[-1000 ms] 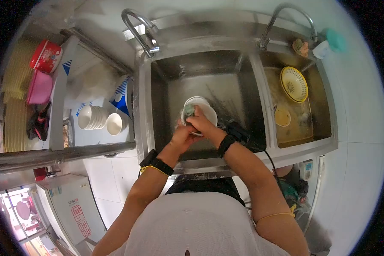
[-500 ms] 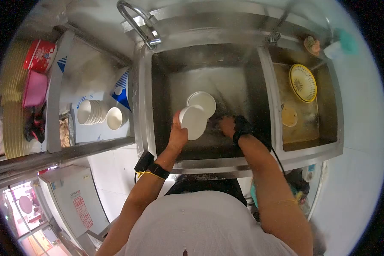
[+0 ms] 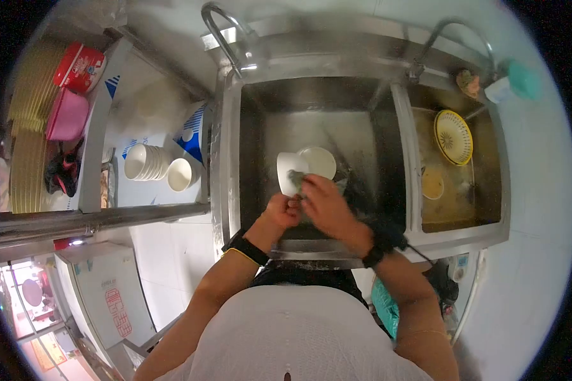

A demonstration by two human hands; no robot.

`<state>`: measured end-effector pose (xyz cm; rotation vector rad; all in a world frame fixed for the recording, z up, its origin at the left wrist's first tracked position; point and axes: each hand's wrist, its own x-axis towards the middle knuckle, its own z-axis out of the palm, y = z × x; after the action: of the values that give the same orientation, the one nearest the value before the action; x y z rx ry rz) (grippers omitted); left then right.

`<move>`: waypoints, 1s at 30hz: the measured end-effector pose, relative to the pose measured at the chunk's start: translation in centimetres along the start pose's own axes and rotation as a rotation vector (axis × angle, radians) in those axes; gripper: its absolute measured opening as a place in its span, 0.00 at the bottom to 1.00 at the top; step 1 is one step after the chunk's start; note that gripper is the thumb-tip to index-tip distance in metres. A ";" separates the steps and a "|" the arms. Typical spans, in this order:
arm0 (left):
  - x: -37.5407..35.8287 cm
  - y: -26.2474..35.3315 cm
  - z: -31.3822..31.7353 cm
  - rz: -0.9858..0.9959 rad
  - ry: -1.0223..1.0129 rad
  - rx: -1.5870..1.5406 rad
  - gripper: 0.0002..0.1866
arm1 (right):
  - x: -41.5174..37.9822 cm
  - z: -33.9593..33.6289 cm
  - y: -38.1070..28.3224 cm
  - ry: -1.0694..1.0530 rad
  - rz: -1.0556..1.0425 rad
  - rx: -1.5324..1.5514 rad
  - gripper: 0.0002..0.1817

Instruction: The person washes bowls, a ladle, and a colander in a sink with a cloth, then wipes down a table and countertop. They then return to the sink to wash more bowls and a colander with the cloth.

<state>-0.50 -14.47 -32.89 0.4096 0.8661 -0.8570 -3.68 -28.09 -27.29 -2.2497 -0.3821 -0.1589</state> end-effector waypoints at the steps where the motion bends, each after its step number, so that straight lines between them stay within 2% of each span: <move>1: -0.8 -0.5 1.0 0.012 -0.039 -0.053 0.07 | 0.2 0.5 -0.9 0.089 -0.182 -0.132 0.14; 5: -1.6 -0.7 0.9 -0.020 -0.044 0.078 0.07 | 1.8 1.5 -0.5 0.271 -0.212 -0.385 0.15; 7: -3.1 0.5 0.5 0.021 -0.050 0.604 0.07 | 2.8 0.9 0.2 0.271 -0.079 -0.212 0.15; 9: -3.8 0.9 -0.3 0.022 -0.059 0.678 0.07 | 3.6 0.7 1.6 0.188 0.290 0.395 0.14; 10: -4.0 0.9 -0.5 -0.010 -0.097 0.754 0.07 | 4.1 -0.1 2.1 0.051 0.549 0.668 0.15; 11: -4.6 1.1 -0.6 0.013 -0.090 0.751 0.07 | 4.2 -1.2 1.3 0.023 0.665 0.813 0.17; 13: -5.9 1.2 -0.4 -0.190 -0.242 0.661 0.06 | 3.2 -0.9 2.4 0.001 0.871 1.105 0.19; 14: -5.8 1.1 -0.6 -0.173 -0.245 0.654 0.06 | 2.4 0.0 2.8 0.023 0.977 1.216 0.19; 15: -5.5 0.9 -0.9 -0.173 -0.310 0.600 0.06 | 1.5 1.2 2.7 0.008 0.968 1.211 0.19; 16: -5.3 0.7 -1.0 -0.175 -0.376 0.547 0.06 | 0.4 2.5 2.5 0.114 0.897 1.321 0.19; 17: -5.2 0.6 -0.8 -0.165 -0.378 0.543 0.06 | -0.7 4.0 2.6 0.224 0.824 1.430 0.19; 18: -5.2 0.4 -0.6 -0.091 -0.348 0.490 0.05 | -2.4 6.1 4.7 0.214 0.822 1.427 0.19; 20: -6.0 0.7 -0.8 -0.005 -0.322 0.432 0.04 | -5.1 9.5 9.8 0.151 0.646 1.121 0.18; 21: -6.6 0.8 -1.3 0.119 -0.323 0.587 0.05 | -3.3 6.0 1.3 0.130 0.617 0.798 0.17; 22: -7.3 1.0 -1.8 0.244 -0.318 0.741 0.08 | -3.1 5.5 0.3 0.122 0.608 0.798 0.17; 23: -9.3 1.8 -2.5 0.235 -0.310 0.736 0.14 | -3.1 5.4 -0.2 0.083 0.616 0.829 0.16; 24: -10.9 2.8 -3.9 0.251 -0.270 0.812 0.16 | -3.1 5.4 -0.5 0.045 0.627 0.861 0.16; 25: -12.7 3.9 -5.3 0.262 -0.230 0.893 0.17 | -3.0 4.9 0.2 -0.053 0.707 0.466 0.14; 26: -14.5 5.1 -7.1 0.296 -0.176 0.924 0.21 | -3.1 4.6 -0.1 -0.050 0.704 0.471 0.14; 28: -16.6 7.8 -12.5 0.436 -0.325 0.898 0.24 | -4.0 3.7 -1.6 -0.071 0.361 -0.197 0.14; 30: -20.7 10.6 -17.8 0.419 -0.192 0.874 0.23 | -5.3 3.4 -1.8 -0.147 0.373 -0.251 0.15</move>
<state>-8.21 13.19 -27.25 1.2017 0.1659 -0.8283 -9.31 -25.58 -29.47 -2.5440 -0.0122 0.1641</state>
